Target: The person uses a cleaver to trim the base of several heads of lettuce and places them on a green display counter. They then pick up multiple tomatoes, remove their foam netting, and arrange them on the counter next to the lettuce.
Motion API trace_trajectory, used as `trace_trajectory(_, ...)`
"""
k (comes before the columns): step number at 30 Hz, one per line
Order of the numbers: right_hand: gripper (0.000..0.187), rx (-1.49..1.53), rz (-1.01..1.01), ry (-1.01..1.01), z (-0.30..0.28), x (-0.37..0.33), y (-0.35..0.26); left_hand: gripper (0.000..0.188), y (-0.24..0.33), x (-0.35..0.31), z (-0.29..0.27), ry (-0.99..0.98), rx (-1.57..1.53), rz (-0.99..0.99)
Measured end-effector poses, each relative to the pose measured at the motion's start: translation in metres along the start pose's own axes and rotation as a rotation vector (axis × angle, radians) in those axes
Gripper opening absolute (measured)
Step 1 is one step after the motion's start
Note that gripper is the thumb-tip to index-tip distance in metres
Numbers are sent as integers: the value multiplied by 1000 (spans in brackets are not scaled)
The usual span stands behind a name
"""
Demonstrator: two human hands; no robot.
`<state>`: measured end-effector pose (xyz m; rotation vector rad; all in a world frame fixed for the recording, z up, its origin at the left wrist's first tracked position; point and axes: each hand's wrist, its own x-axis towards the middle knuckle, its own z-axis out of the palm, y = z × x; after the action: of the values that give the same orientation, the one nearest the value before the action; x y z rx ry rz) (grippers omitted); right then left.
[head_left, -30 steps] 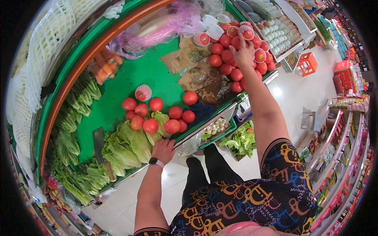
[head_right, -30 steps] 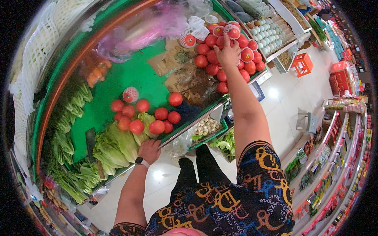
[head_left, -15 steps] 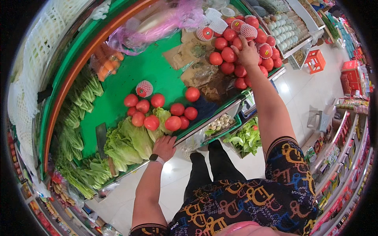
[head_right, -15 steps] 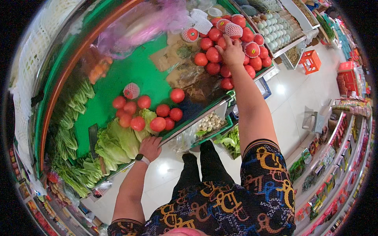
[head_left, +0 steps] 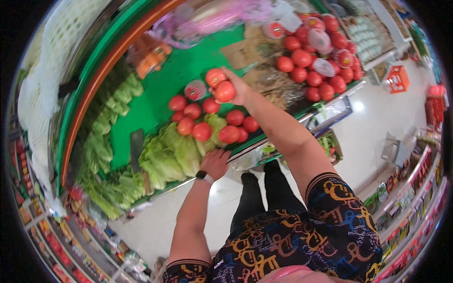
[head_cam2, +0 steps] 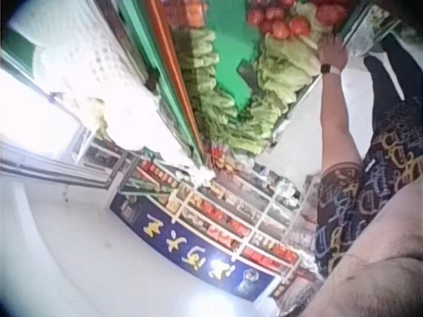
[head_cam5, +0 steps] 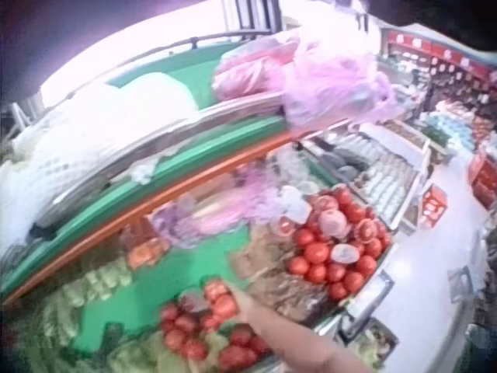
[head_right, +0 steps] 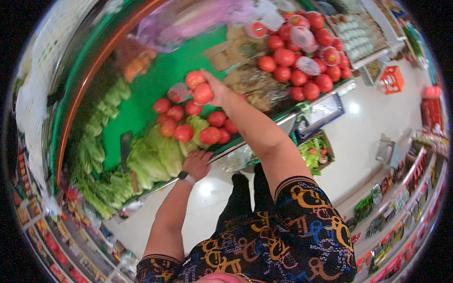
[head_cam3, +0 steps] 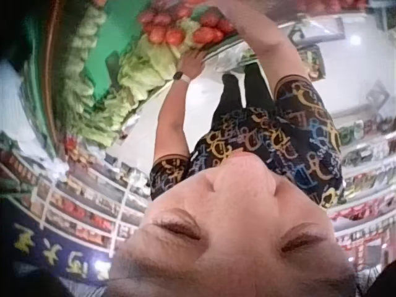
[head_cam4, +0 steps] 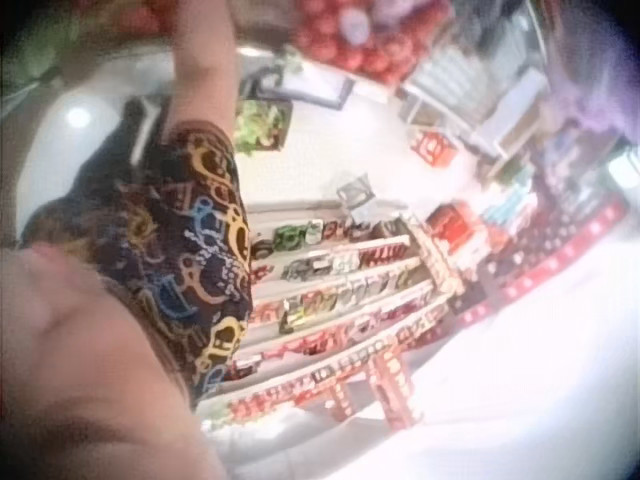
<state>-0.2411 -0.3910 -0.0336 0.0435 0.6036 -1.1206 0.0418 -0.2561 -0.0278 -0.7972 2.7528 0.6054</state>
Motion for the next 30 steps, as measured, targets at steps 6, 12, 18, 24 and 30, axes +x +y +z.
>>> trace_trajectory(6, 65, 207, 111, -347, -16, 10, 31, 47, -7, -1, 7, 48, 0, 39)
trace_trajectory(12, 60, -254, -58, -23, -21, 11, 18, 48, -3, 0, 2, 23, -50, 28)
trace_trajectory(18, 57, -1518, -510, 434, -28, 5, 34, 44, 0, 7, -3, 34, -9, 40)
trace_trajectory(24, 54, -1926, -1267, 1046, -51, -89, -78, 44, 0, 5, 1, 10, 3, 26)
trace_trajectory(30, 48, -2024, -589, 1148, -142, -131, -165, 44, 0, 3, 1, 54, 30, 61)
